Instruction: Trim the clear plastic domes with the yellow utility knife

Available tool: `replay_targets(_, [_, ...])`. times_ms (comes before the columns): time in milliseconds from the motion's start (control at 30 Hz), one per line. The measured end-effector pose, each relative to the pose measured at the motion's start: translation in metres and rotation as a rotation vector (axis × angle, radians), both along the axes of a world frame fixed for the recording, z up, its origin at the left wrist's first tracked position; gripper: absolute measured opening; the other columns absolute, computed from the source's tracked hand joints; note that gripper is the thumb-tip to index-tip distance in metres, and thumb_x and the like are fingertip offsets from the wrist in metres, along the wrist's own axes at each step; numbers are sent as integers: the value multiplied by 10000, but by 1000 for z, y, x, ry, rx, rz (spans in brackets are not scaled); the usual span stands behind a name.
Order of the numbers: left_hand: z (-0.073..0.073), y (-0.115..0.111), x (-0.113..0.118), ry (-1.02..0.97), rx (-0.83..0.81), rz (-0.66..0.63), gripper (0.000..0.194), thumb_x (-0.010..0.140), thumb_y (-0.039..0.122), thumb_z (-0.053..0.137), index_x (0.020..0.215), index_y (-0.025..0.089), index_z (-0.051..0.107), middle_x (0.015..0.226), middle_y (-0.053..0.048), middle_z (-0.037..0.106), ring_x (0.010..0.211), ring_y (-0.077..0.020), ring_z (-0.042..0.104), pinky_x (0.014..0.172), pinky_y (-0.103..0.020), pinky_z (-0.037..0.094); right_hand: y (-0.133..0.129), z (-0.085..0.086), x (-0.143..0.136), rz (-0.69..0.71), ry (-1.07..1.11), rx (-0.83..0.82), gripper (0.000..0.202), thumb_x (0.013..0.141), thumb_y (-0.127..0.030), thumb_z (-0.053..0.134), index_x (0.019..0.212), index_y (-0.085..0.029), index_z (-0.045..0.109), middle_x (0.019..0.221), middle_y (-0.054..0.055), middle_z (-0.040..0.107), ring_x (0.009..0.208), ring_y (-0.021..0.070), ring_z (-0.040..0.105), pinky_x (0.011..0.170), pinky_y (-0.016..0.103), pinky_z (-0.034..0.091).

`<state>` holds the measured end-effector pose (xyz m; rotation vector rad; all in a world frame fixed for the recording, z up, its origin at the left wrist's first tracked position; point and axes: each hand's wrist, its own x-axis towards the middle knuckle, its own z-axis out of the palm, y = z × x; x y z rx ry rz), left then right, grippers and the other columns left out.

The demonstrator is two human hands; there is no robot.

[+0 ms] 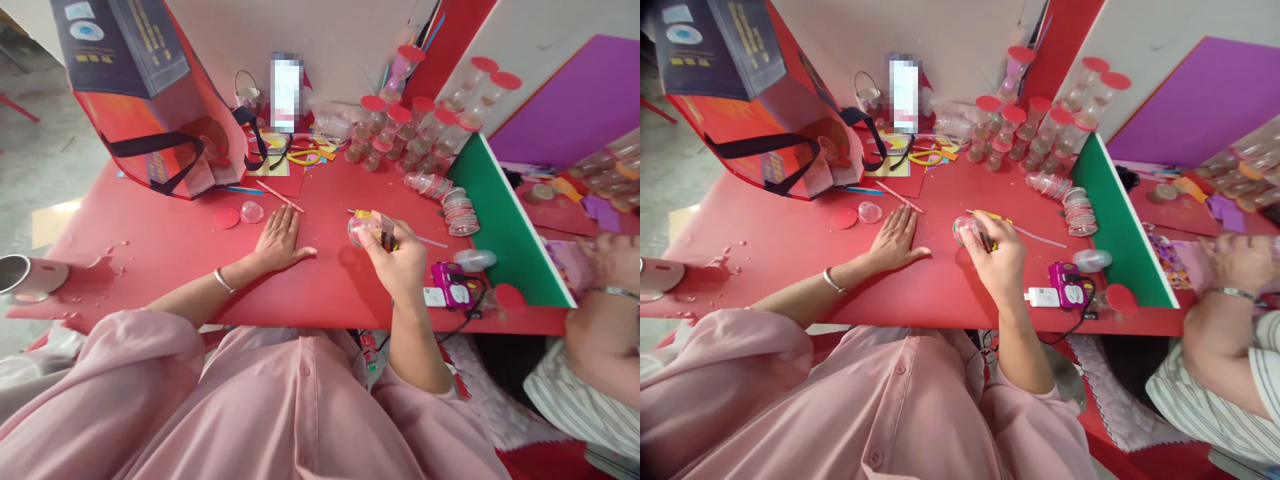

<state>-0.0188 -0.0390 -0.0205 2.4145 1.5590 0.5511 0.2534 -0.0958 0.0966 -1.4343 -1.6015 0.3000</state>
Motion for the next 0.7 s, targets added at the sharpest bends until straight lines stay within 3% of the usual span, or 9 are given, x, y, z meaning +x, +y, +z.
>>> replay_targets(67, [1, 1, 26, 8, -20, -32, 1311, 802, 956, 473, 1639, -37, 294, 1728, -365, 171, 1640, -515, 114, 1326, -662, 101, -1, 1, -1, 8, -1, 4, 393, 922, -526, 759, 1209, -259, 790, 1140, 82, 798, 1021, 247, 762, 992, 450, 590])
replay_targets(133, [3, -22, 59, -15, -33, -146, 1286, 827, 953, 423, 1654, -18, 261, 1733, -347, 179, 1651, -481, 106, 1338, -638, 91, -3, 5, 1, 12, -2, 1, 394, 925, -513, 763, 1225, -258, 784, 1158, 80, 795, 1036, 243, 761, 986, 437, 595])
replay_targets(233, [8, -74, 100, -91, -33, -603, 1189, 902, 900, 376, 1689, 33, 168, 1741, -282, 249, 1667, -358, 177, 1364, -493, 183, -7, 16, 7, -9, -22, 19, 392, 920, -492, 774, 1229, -250, 782, 1146, 79, 792, 1021, 233, 763, 941, 402, 608])
replay_targets(267, [11, -86, 103, -118, -8, -671, 1169, 914, 885, 382, 1696, 49, 146, 1748, -263, 251, 1673, -333, 167, 1364, -465, 205, -9, 20, 9, -25, -34, 29, 392, 917, -490, 776, 1226, -248, 784, 1139, 79, 792, 1008, 231, 764, 923, 395, 612])
replay_targets(333, [17, -91, 88, -160, 85, -542, 1140, 932, 844, 430, 1701, 67, 108, 1755, -269, 222, 1681, -339, 114, 1369, -512, 177, -13, 29, 16, -55, -63, 48, 394, 912, -492, 778, 1220, -246, 785, 1131, 82, 791, 985, 230, 765, 897, 390, 619])
replay_targets(467, [17, -50, 24, -43, 78, -15, 1119, 926, 835, 460, 1677, 44, 209, 1744, -325, 189, 1664, -442, 94, 1332, -668, 129, -21, 36, 27, -58, -86, 60, 395, 908, -485, 777, 1218, -241, 781, 1111, 79, 788, 991, 235, 762, 907, 399, 624])
replay_targets(533, [14, -42, 20, 28, 4, 34, 1226, 870, 898, 461, 1639, -38, 269, 1718, -381, 186, 1644, -505, 102, 1316, -693, 126, -23, 35, 28, -50, -83, 51, 391, 912, -482, 774, 1216, -235, 779, 1096, 75, 787, 988, 235, 763, 910, 402, 624])
replay_targets(600, [12, -61, 53, 46, -58, -97, 1299, 814, 938, 485, 1633, -50, 287, 1722, -382, 161, 1639, -524, 96, 1317, -693, 109, -23, 36, 27, -51, -90, 59, 393, 921, -488, 765, 1221, -234, 774, 1096, 77, 783, 1000, 240, 762, 917, 410, 623])
replay_targets(700, [19, -123, 134, -102, -129, -669, 1135, 914, 830, 504, 1605, -58, 352, 1699, -363, 278, 1636, -470, 214, 1336, -615, 187, -24, 46, 23, -50, -137, 95, 393, 938, -496, 748, 1242, -247, 763, 1114, 91, 776, 1037, 258, 753, 935, 434, 620])
